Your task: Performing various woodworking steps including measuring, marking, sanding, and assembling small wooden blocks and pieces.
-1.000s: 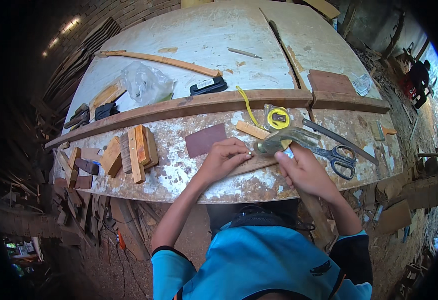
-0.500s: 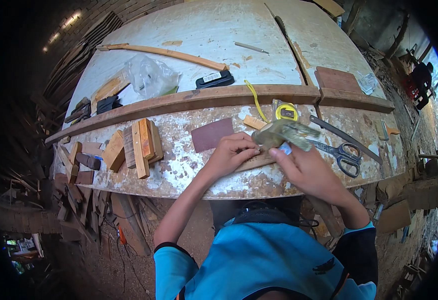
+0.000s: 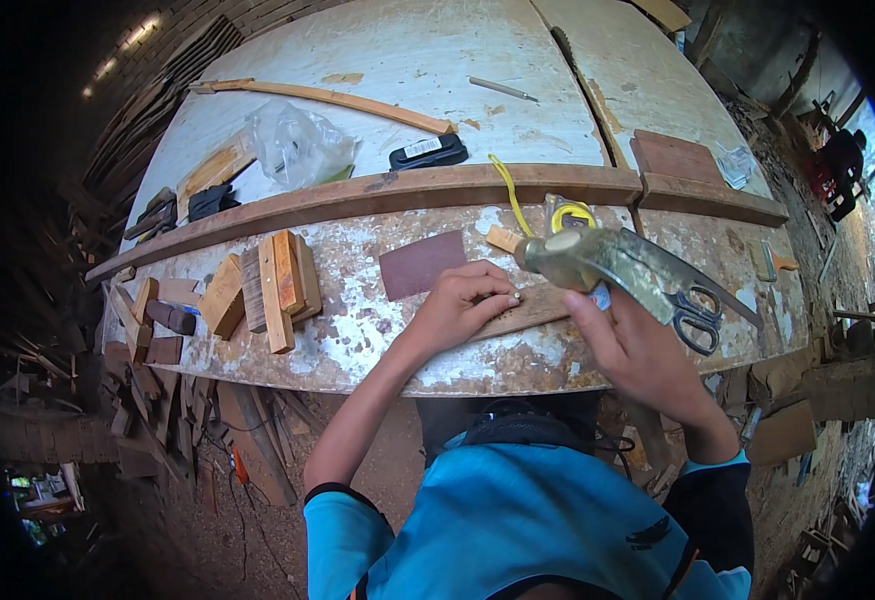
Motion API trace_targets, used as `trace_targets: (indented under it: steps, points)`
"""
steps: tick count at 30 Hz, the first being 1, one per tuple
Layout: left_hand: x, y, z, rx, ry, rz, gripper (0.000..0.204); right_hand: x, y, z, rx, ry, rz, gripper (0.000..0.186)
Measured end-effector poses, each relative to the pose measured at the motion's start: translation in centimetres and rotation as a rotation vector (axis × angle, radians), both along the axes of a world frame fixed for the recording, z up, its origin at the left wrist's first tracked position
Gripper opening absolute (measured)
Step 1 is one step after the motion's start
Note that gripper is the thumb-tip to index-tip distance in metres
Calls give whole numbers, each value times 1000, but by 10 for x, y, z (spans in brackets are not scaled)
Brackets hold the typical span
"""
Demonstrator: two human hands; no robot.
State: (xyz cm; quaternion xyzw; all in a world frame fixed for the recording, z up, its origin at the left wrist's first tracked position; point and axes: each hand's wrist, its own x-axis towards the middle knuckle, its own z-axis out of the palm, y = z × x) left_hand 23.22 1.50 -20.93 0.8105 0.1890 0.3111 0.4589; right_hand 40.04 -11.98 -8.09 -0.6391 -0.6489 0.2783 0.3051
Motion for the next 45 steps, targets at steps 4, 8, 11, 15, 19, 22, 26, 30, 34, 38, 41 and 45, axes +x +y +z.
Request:
trace_targets:
  steps: [4, 8, 11, 15, 19, 22, 26, 30, 34, 38, 41, 45]
  points:
    - [1, 4, -3, 12, 0, -19, 14, 4, 8, -26, -195, -72, 63, 40]
    - [0, 2, -2, 34, -17, -4, 14, 5, 5, -18, -57, -81, 32, 39]
    - [-1, 1, -2, 15, 26, 0, 15, 6, -2, -4, 83, -60, 63, 36]
    - [0, 3, -5, 30, 14, -7, 15, 6, 10, -19, -88, -25, 80, 36]
    - [0, 1, -3, -17, 0, -3, 12, 8, 18, -6, -407, -38, 55, 36]
    - [0, -1, 4, -46, 46, 8, 11, 9, 5, 3, -64, -163, 93, 39]
    - [-1, 0, 2, -16, 55, 18, 12, 4, 5, -5, -110, -50, 55, 42]
    - [1, 4, -5, 9, -4, 11, 13, 12, 18, -26, -191, 4, 98, 40]
    - [-2, 3, 4, -40, 45, 5, 12, 7, 7, -5, 154, -151, 91, 42]
    - [1, 3, -1, -26, 14, 14, 12, 6, 9, -10, 158, -37, 73, 44]
    - [2, 5, -4, 52, -6, 18, 12, 12, 20, -32, -251, -82, 103, 41]
    - [-2, 3, 0, 18, 36, 16, 11, 24, 23, -35, 14, 16, 75, 30]
